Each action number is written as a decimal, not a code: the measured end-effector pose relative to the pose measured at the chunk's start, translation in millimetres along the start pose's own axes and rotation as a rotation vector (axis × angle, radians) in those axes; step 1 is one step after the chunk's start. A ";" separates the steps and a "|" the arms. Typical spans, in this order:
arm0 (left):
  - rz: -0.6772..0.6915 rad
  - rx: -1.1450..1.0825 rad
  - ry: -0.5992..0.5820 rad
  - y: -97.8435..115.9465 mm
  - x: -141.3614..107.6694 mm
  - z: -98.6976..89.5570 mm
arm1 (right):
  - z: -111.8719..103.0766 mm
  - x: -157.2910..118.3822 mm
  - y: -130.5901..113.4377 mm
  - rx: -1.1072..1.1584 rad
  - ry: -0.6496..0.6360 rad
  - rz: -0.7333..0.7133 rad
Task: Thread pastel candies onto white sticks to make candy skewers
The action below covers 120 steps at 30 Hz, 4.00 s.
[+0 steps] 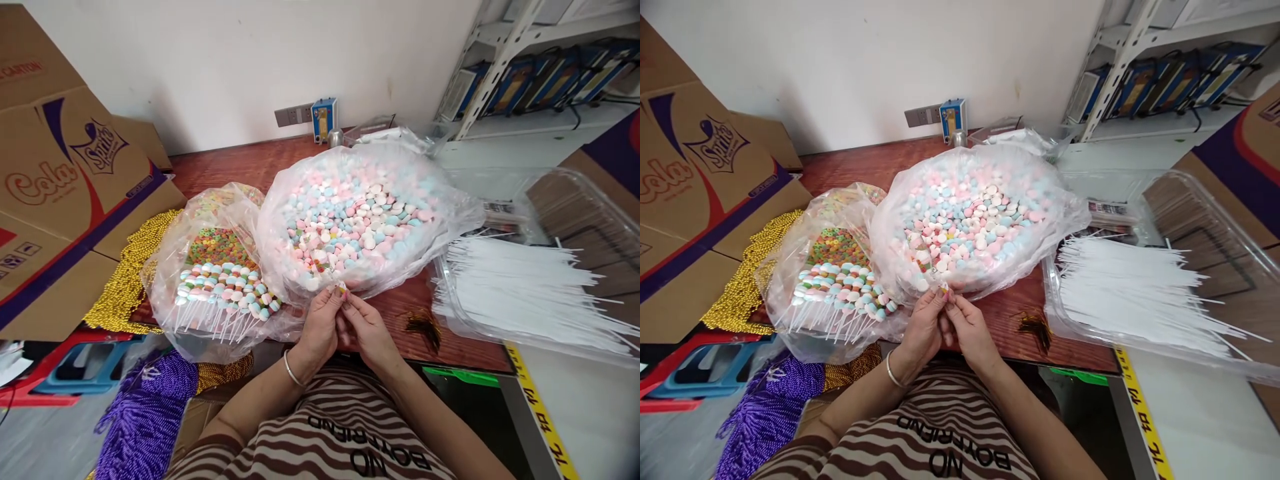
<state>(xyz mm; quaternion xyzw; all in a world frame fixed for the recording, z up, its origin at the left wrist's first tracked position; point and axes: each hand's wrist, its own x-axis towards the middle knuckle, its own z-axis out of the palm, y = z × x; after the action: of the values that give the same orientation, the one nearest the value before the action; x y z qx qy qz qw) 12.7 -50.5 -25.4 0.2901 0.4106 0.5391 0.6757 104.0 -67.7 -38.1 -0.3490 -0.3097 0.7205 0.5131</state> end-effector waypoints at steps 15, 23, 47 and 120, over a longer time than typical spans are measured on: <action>-0.129 0.006 -0.251 8.1 -1.8 -12.4 | 9.3 2.0 -3.9 0.223 0.160 -0.090; -0.214 -0.092 -0.267 6.6 2.8 -22.6 | 3.2 -3.0 -3.2 0.255 -0.080 0.073; 0.106 -0.017 -0.159 20.8 10.1 -21.3 | -61.7 -57.8 8.0 -0.994 0.314 -0.473; -0.132 0.606 -0.202 -25.1 -7.3 -9.2 | -63.3 -59.6 -8.0 -0.728 0.220 -0.705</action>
<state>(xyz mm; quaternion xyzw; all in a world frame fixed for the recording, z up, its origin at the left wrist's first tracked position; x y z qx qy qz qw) 16.4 -64.3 -49.1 0.5028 0.5012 0.3157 0.6295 173.8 -116.9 -56.4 -0.4530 -0.5832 0.3087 0.5995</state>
